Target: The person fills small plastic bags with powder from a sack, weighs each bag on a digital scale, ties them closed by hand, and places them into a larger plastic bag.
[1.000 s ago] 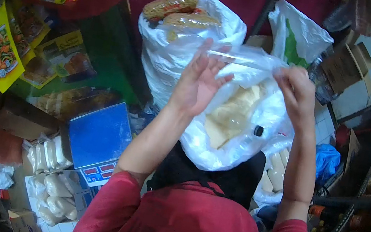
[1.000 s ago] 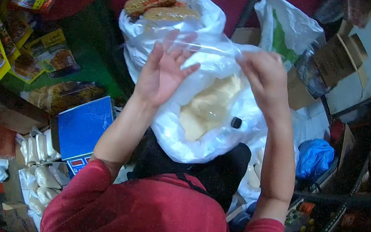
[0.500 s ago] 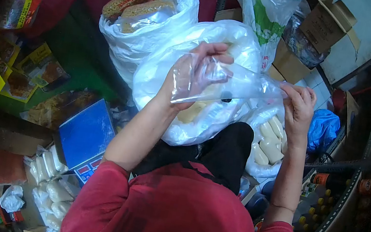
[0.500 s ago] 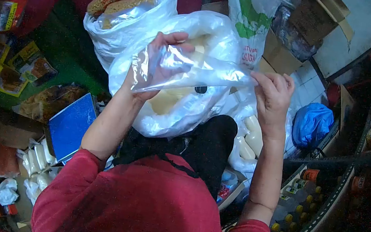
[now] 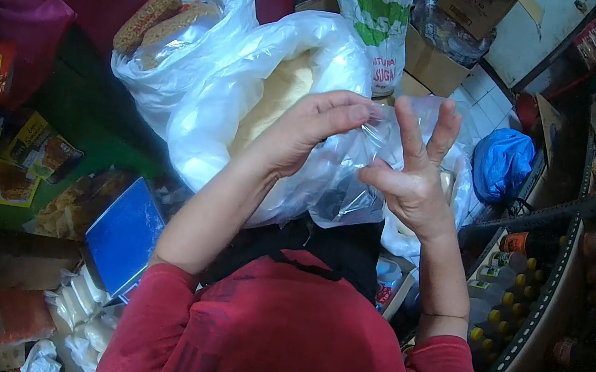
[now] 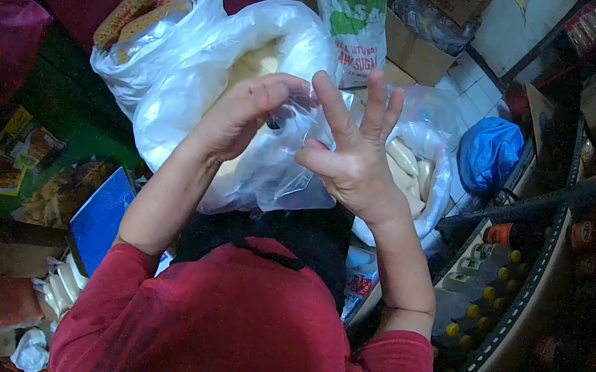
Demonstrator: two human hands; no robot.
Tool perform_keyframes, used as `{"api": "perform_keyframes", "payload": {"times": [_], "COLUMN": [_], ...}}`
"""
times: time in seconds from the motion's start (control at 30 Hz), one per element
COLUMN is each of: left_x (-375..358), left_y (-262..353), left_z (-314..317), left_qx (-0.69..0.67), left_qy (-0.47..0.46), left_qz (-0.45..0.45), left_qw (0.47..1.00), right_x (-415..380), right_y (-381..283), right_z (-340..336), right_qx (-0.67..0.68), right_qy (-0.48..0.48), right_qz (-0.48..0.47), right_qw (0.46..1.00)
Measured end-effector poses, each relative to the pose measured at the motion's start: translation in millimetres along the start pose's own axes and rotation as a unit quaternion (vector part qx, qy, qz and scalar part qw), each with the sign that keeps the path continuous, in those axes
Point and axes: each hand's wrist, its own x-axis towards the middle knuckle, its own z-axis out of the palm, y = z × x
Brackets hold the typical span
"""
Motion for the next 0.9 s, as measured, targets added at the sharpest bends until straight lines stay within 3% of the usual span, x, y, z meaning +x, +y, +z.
{"api": "perform_keyframes", "payload": {"times": [0.07,0.13,0.17,0.23,0.27,0.33,0.4,0.43,0.47,0.53,0.57,0.7,0.77,0.8,0.87,0.9], "left_x": [3.5,7.6,9.0,11.1,12.8,15.9,16.6,16.5,15.3,12.1,11.6,1.0,-7.4,-9.2,-10.9,-12.7], "left_y": [10.9,15.7,18.1,21.7,21.7,21.1,19.4,18.1,16.3,12.6,7.3,6.6,11.6,12.4,13.7,16.5], "left_z": [0.6,-2.7,-1.6,0.1,0.4,1.8,8.5,12.5,17.0,24.0,22.2,12.8,1.0,-4.3,-14.4,-19.3], "left_qx": [-0.009,0.130,0.129,0.281,0.281,0.379,0.389,0.397,0.396,0.430,0.445,0.488,0.367,0.369,0.281,0.358], "left_qy": [0.021,-0.025,-0.026,0.002,0.002,0.059,0.064,0.068,0.067,0.063,0.048,0.036,0.026,0.030,0.165,0.204], "left_qz": [-0.025,-0.038,-0.039,-0.005,-0.006,0.118,0.165,0.213,0.211,0.251,0.268,0.279,0.220,0.219,0.212,0.242], "left_qw": [0.999,0.991,0.991,0.960,0.960,0.916,0.904,0.890,0.891,0.865,0.853,0.826,0.903,0.903,0.921,0.879], "right_x": [-3.9,-8.1,-11.1,-13.4,-10.1,-9.9,-13.5,-13.7,-13.8,-8.9,0.4,11.0,19.4,22.8,30.9,37.6], "right_y": [0.7,4.4,7.9,11.0,9.9,5.3,-2.4,-6.1,-6.9,-4.7,-6.8,6.7,8.1,4.6,-9.4,-16.7], "right_z": [-2.7,-6.0,-7.0,-15.9,-26.8,-32.7,-33.4,-30.2,-23.3,-5.6,0.9,17.9,18.9,22.0,29.3,30.0], "right_qx": [-0.016,-0.034,-0.050,-0.066,-0.035,-0.004,0.230,0.302,0.301,0.543,0.570,0.568,0.497,0.500,0.233,0.185], "right_qy": [-0.007,-0.013,-0.016,-0.021,0.003,0.026,0.143,0.116,0.116,0.073,0.092,0.075,0.095,0.092,0.085,0.070], "right_qz": [0.000,-0.001,-0.004,-0.006,0.043,0.092,0.262,0.321,0.323,0.402,0.413,0.379,0.384,0.383,0.260,0.262], "right_qw": [1.000,0.999,0.999,0.998,0.998,0.995,0.926,0.890,0.890,0.734,0.704,0.727,0.772,0.771,0.933,0.945]}}
